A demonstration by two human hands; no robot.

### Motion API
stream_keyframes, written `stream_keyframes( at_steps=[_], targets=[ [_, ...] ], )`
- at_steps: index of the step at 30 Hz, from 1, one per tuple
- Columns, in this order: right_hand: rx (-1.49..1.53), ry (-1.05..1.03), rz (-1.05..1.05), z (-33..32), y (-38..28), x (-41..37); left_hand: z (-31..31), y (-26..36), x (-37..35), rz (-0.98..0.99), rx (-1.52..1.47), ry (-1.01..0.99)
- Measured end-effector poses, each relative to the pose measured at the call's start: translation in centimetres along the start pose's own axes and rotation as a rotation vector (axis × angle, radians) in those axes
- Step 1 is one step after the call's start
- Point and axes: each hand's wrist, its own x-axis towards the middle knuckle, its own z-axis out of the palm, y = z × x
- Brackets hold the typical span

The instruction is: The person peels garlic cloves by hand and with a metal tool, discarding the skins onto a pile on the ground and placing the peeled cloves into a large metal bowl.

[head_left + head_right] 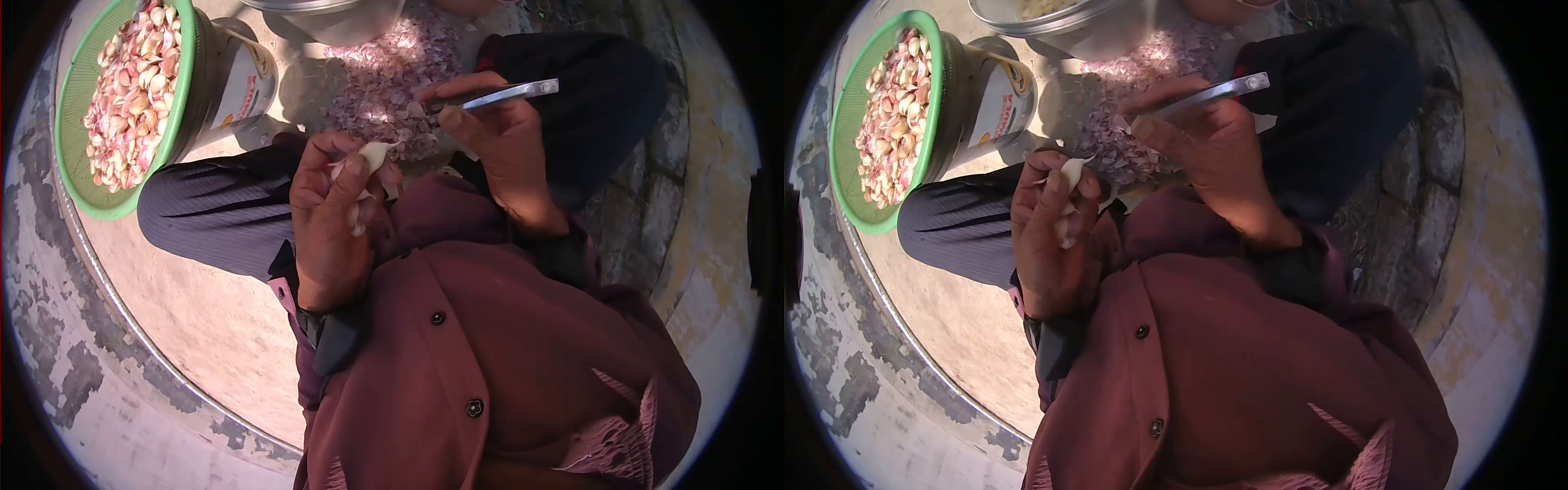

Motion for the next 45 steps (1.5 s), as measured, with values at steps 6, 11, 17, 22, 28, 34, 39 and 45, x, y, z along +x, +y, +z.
stream_keyframes(
  at_steps=[6, 11, 17, 22, 28, 34, 39, 45],
  targets=[
    [0.146, -0.115, -0.025, 1.5, 0.1, -0.9, 0.4, -0.8, 0.2, 0.002, 0.103, 0.014],
    [0.108, -0.112, -0.023, 1.5, -0.3, -0.9, 0.3, -1.0, 0.3, -0.018, 0.120, 0.000],
    [0.064, -0.122, -0.100, 1.1, 0.1, -0.7, 1.2, -0.9, 0.0, -0.085, 0.083, 0.025],
    [-0.012, -0.069, -0.182, 0.8, 0.6, -0.4, 0.6, -1.4, 0.3, -0.065, 0.042, 0.000],
    [0.059, -0.004, -0.118, 0.7, 0.2, 0.1, 2.1, -1.4, 0.5, 0.027, 0.168, 0.075],
    [0.132, 0.035, -0.085, -2.0, -0.1, 1.0, 2.2, 0.7, 1.4, 0.046, 0.203, 0.047],
    [0.077, 0.108, 0.099, -2.1, 1.3, 0.3, 4.0, 8.5, 6.9, 0.418, 0.339, -0.129],
    [0.183, 0.044, 0.082, -1.6, 1.7, -0.8, 7.1, 14.9, 11.4, 0.534, 0.584, -0.147]
  ],
)
